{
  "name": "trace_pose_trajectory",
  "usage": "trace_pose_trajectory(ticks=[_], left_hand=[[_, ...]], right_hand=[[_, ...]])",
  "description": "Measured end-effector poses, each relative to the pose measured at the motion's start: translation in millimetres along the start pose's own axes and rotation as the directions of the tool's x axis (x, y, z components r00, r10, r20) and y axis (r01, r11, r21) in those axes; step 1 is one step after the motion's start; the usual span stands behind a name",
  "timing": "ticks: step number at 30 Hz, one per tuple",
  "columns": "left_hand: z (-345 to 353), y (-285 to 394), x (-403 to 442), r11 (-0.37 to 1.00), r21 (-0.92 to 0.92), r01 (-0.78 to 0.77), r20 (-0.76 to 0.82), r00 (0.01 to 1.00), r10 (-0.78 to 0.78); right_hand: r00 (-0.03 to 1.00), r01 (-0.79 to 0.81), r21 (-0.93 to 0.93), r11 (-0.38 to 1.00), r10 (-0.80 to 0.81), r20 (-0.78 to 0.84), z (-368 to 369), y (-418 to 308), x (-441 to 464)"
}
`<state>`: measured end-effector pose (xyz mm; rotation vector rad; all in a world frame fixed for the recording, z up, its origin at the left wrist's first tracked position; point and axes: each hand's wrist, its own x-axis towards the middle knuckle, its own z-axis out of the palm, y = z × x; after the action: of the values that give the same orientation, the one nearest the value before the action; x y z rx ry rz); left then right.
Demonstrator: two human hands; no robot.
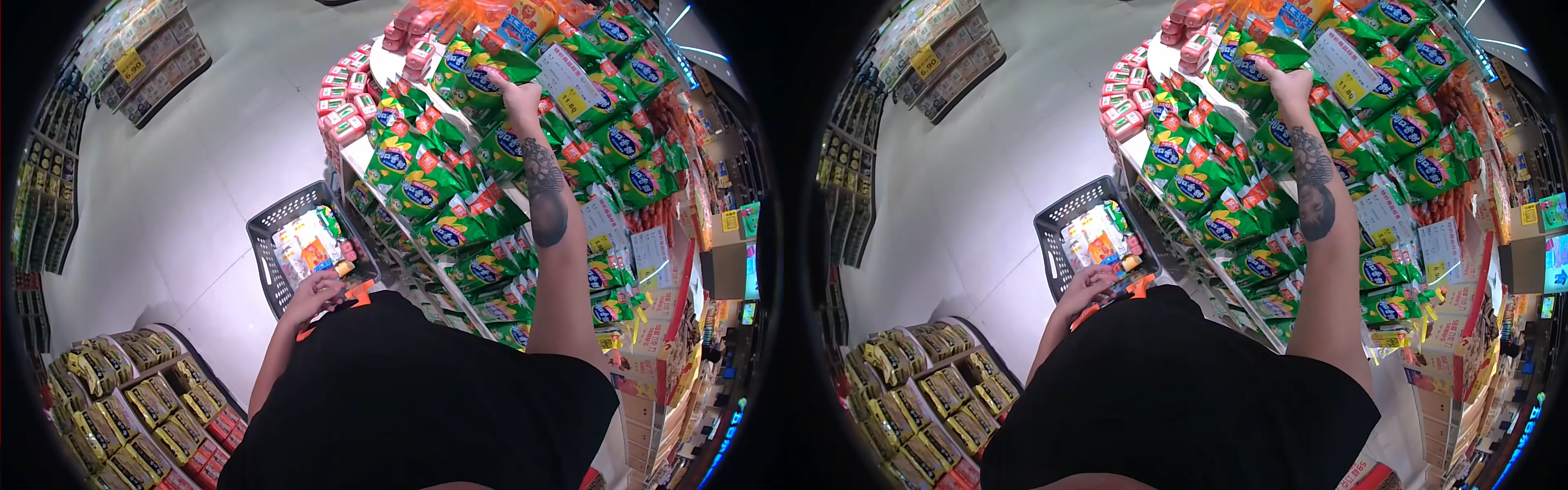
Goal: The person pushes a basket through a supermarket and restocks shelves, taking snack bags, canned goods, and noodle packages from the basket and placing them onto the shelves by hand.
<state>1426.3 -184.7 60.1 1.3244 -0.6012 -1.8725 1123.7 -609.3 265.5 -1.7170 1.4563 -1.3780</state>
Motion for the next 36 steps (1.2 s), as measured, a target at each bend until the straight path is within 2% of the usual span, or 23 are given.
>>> trace_pose_trajectory(ticks=[2,3,4,6,7,9,10,11,13,14,16,17,19,20,21,23,27,28,36], left_hand=[[0,1,0,1.000,-0.002,0.008,-0.019,1.000,-0.008],[-1,1,1,1.000,-0.001,0.011,-0.022,1.000,-0.011],[-1,1,2,1.000,0.002,0.003,-0.024,1.000,-0.003],[-1,0,2,1.000,0.005,-0.001,-0.029,1.000,0.001],[0,0,1,1.000,0.016,0.002,-0.038,0.999,-0.001],[0,-2,0,1.000,0.025,0.009,-0.049,0.999,-0.007],[0,-5,0,1.000,0.018,0.001,-0.051,0.999,0.000],[-1,-6,-1,1.000,0.013,-0.007,-0.051,0.999,0.008],[0,-6,-2,1.000,0.020,-0.003,-0.059,0.998,0.004],[1,-6,-3,1.000,0.024,-0.002,-0.068,0.998,0.003],[1,-7,-2,1.000,0.019,-0.002,-0.075,0.997,0.004],[0,-8,-1,1.000,0.013,0.002,-0.079,0.997,-0.001],[0,-8,0,1.000,0.021,0.014,-0.082,0.997,-0.012],[-1,-11,3,1.000,0.016,0.012,-0.085,0.996,-0.011],[-2,-13,5,1.000,0.011,0.012,-0.087,0.996,-0.011],[-4,-17,9,0.999,0.039,0.018,-0.086,0.996,-0.014],[-6,-24,14,0.997,0.075,0.011,-0.085,0.996,-0.005],[-6,-26,14,0.994,0.103,0.020,-0.101,0.995,-0.010],[-25,-49,18,0.980,0.189,0.066,-0.133,0.990,-0.041]], right_hand=[[0.997,0.065,0.121,0.991,-0.060,-0.042,10,8,-1],[0.998,0.061,0.124,0.990,-0.057,-0.042,11,10,1],[0.998,0.031,-0.052,0.998,-0.033,-0.051,10,12,2],[0.995,-0.064,-0.364,0.929,0.031,-0.096,10,15,6],[0.995,-0.066,-0.363,0.929,0.034,-0.094,10,17,8],[0.990,-0.051,-0.192,0.980,0.024,-0.141,8,21,12],[0.991,0.020,-0.269,0.963,-0.054,-0.119,6,22,13],[0.991,0.017,-0.269,0.963,-0.051,-0.120,5,24,12],[0.984,0.082,-0.430,0.899,-0.141,-0.106,3,13,8],[0.984,0.082,-0.428,0.900,-0.142,-0.110,2,13,9],[0.943,0.202,-0.550,0.810,-0.314,-0.115,1,12,9],[0.943,0.196,-0.549,0.813,-0.311,-0.123,0,11,10],[0.890,0.356,-0.577,0.735,-0.455,-0.031,-9,5,8],[0.900,0.360,-0.614,0.702,-0.434,0.032,-14,7,10],[0.906,0.340,-0.620,0.707,-0.423,0.014,-18,9,11],[0.800,0.504,-0.685,0.526,-0.584,0.139,-22,14,14],[0.824,0.430,-0.810,0.399,-0.541,0.171,-27,13,14],[0.858,0.386,-0.841,0.379,-0.482,0.176,-27,11,15],[0.927,0.280,-0.911,0.302,-0.330,0.176,-24,9,26]])
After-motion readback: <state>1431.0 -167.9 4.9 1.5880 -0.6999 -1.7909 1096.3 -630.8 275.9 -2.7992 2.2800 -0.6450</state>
